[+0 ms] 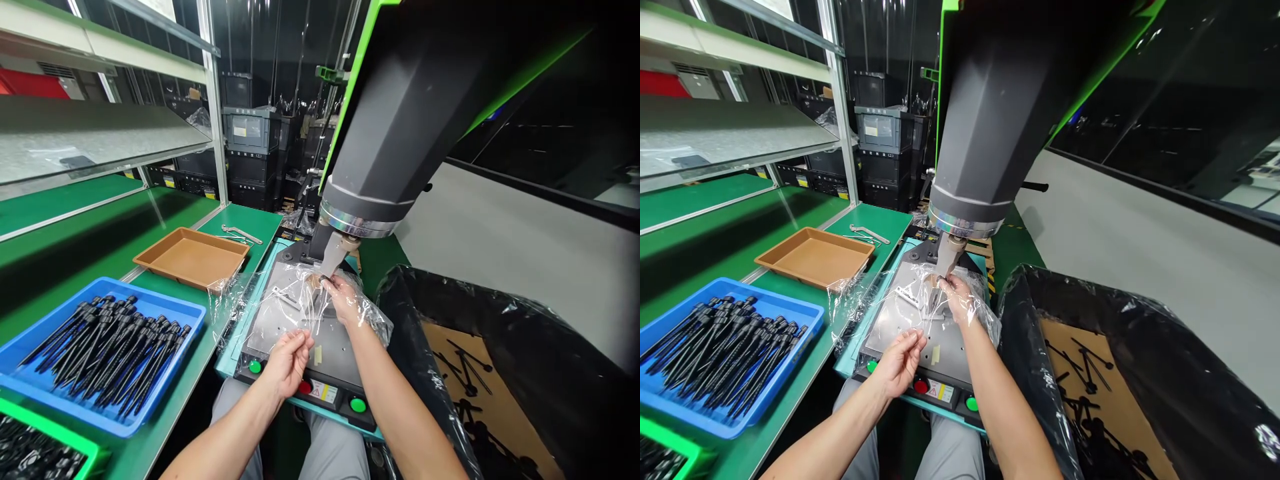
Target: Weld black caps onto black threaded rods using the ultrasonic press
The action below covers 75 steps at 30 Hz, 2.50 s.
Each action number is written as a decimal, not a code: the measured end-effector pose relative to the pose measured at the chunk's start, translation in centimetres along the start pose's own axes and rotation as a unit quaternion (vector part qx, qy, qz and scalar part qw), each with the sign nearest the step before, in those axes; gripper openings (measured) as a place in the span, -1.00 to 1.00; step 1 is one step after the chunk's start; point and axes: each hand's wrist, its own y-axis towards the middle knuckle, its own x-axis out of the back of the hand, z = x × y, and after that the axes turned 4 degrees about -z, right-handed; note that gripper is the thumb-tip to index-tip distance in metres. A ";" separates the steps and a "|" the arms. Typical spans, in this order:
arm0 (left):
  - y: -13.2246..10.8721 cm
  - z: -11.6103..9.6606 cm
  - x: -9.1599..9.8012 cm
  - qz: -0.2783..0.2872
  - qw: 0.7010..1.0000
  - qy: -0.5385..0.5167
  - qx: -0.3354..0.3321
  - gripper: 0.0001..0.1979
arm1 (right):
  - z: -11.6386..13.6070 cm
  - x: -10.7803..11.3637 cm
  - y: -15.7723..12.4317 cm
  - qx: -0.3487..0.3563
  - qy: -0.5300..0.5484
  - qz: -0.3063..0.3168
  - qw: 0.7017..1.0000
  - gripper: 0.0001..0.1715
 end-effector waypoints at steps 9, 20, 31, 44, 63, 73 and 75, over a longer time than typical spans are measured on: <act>0.3 0.1 0.6 -0.005 1.000 0.013 -0.013 -0.86 | 0.3 -1.0 -0.3 -0.011 0.007 -0.036 0.999 -0.62; 0.1 -0.1 0.6 -0.006 0.999 0.026 -0.021 -0.85 | -0.5 -1.1 -0.8 0.020 0.016 -0.065 0.998 -0.43; -0.1 0.2 0.8 -0.017 0.998 0.057 -0.034 -0.82 | -1.4 3.6 -1.4 -0.031 0.074 -0.140 0.987 -0.33; 0.6 1.0 1.9 -0.049 0.993 0.087 -0.060 -0.80 | -3.8 5.2 -3.1 -0.101 0.094 -0.175 0.975 -0.24; 1.6 1.3 3.1 -0.058 0.991 0.099 -0.072 -0.85 | -5.2 6.5 -9.9 -0.159 0.155 -0.176 0.959 -0.49; 2.3 1.5 4.2 -0.087 0.992 0.068 -0.065 -0.90 | -4.2 7.2 -15.6 -0.236 0.189 -0.111 0.947 -0.45; 2.5 1.5 4.3 -0.090 0.991 0.069 -0.066 -0.89 | -2.6 6.9 -16.8 -0.219 0.233 -0.040 0.947 -0.25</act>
